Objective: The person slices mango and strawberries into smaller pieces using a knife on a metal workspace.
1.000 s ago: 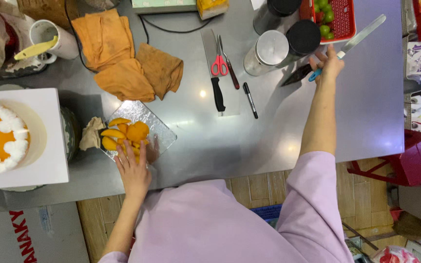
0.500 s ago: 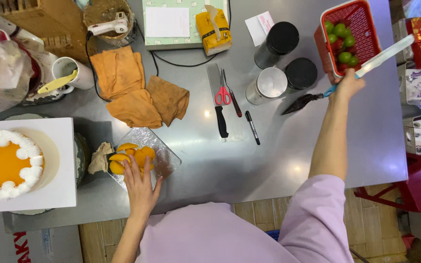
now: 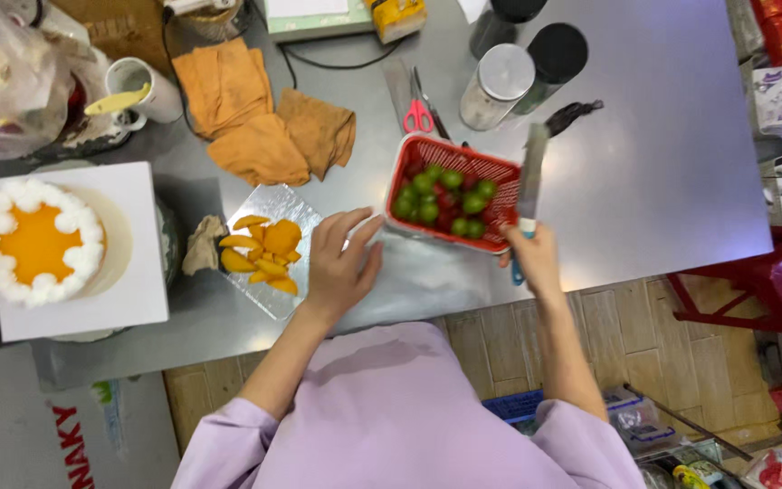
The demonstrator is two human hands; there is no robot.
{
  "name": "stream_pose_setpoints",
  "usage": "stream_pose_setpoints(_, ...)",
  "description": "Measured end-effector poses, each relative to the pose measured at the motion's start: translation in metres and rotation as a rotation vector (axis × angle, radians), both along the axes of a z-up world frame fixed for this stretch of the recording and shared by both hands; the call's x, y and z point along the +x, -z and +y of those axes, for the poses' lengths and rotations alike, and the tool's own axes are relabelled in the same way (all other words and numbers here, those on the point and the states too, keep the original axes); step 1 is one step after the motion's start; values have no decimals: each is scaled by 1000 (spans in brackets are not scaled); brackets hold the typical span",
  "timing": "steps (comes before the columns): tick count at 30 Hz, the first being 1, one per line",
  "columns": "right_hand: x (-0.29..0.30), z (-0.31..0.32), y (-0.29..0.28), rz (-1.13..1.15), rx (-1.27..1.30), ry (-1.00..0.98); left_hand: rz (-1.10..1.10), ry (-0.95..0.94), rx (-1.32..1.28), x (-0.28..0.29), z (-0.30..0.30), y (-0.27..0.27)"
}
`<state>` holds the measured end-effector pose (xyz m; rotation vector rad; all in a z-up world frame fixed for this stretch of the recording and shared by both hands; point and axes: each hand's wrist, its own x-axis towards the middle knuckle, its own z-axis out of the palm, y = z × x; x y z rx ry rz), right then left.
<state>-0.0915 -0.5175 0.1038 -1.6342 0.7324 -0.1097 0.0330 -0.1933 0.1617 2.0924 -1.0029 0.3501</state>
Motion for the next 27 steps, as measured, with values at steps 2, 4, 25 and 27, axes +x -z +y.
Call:
stream_pose_setpoints(2, -10, 53, 41, -15, 94, -52, 91, 68, 191, 8, -15, 31)
stream_pose_setpoints(4, -19, 93, 73, 59, 66, -63, 106, 60, 607, 17, -32, 76)
stream_pose_setpoints(25, 19, 102, 55, -161, -289, 153, 575, 58, -88, 18, 12, 88)
stream_pose_setpoints(27, -7, 114, 53, -91, -301, 141, 704, 7, -107, 3, 23, 108)
